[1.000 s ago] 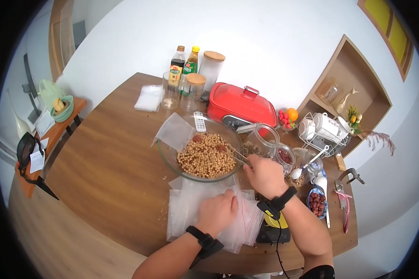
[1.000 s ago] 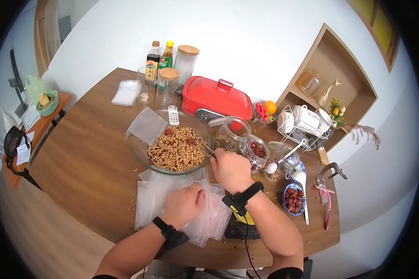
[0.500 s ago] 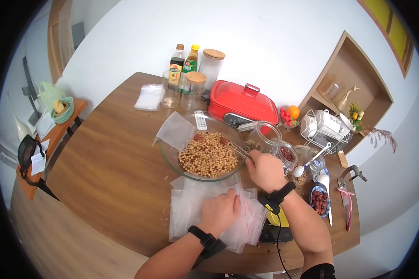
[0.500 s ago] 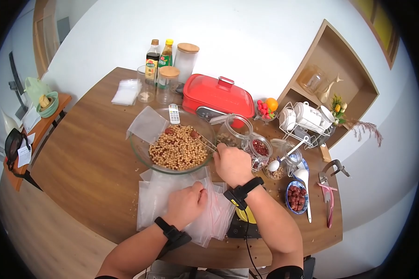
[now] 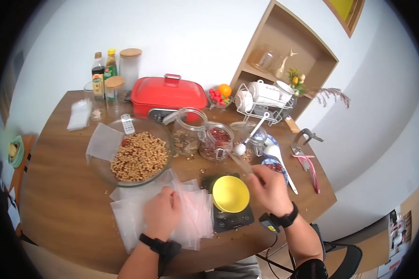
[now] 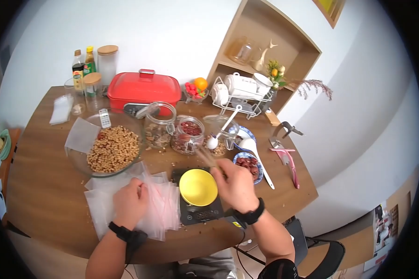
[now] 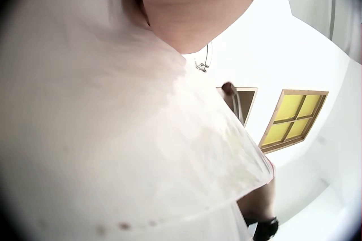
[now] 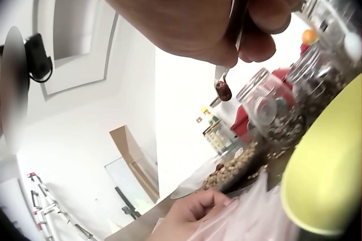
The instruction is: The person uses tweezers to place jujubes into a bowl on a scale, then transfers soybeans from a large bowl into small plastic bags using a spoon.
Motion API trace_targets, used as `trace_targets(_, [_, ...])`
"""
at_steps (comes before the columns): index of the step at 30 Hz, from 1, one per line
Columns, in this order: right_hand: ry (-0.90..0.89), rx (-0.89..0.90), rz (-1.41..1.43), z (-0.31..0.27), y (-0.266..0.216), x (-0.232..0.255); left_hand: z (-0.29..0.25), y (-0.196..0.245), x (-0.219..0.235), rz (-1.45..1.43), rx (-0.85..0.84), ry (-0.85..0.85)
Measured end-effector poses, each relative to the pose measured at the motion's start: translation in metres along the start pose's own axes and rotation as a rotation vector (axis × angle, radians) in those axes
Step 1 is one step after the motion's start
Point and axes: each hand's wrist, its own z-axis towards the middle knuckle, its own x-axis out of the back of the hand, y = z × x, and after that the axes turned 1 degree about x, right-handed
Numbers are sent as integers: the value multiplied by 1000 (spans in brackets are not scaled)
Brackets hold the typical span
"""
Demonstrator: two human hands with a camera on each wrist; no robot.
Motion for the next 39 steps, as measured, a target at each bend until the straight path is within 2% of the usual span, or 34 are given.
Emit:
trace_targets(1, [42, -16, 6, -10, 16, 11, 0, 1, 1, 2, 4, -16])
trace_targets(3, [75, -185, -60, -29, 46, 31, 0, 3, 4, 16, 15, -42])
trace_targets(6, [142, -219, -205, -57, 94, 44, 0, 2, 3, 15, 14, -36])
trace_targets(8, [143, -294, -267, -74, 111, 51, 0, 4, 4, 11, 27, -41])
trace_targets(14, [149, -362, -282, -98, 147, 52, 1, 5, 3, -2, 45, -20])
trace_targets(20, [132, -372, -255, -99, 154, 48, 1, 3, 2, 35, 32, -10])
trace_targets(23, [138, -374, -155, -95, 158, 45, 1, 4, 5, 29, 27, -25])
trace_targets(29, [32, -441, -153, -89, 159, 36, 1, 4, 7, 1, 20, -43])
trace_targets(33, [124, -380, -189, -92, 164, 30, 1, 4, 8, 0, 34, -68])
trace_targets(35, [213, -284, -226, -91, 168, 28, 1, 3, 6, 0, 17, -68])
trace_targets(37, [257, -368, -189, -88, 154, 32, 1, -1, 5, 3, 20, -70])
trace_targets(39, [273, -311, -45, -87, 162, 32, 1, 0, 7, 3, 25, -94])
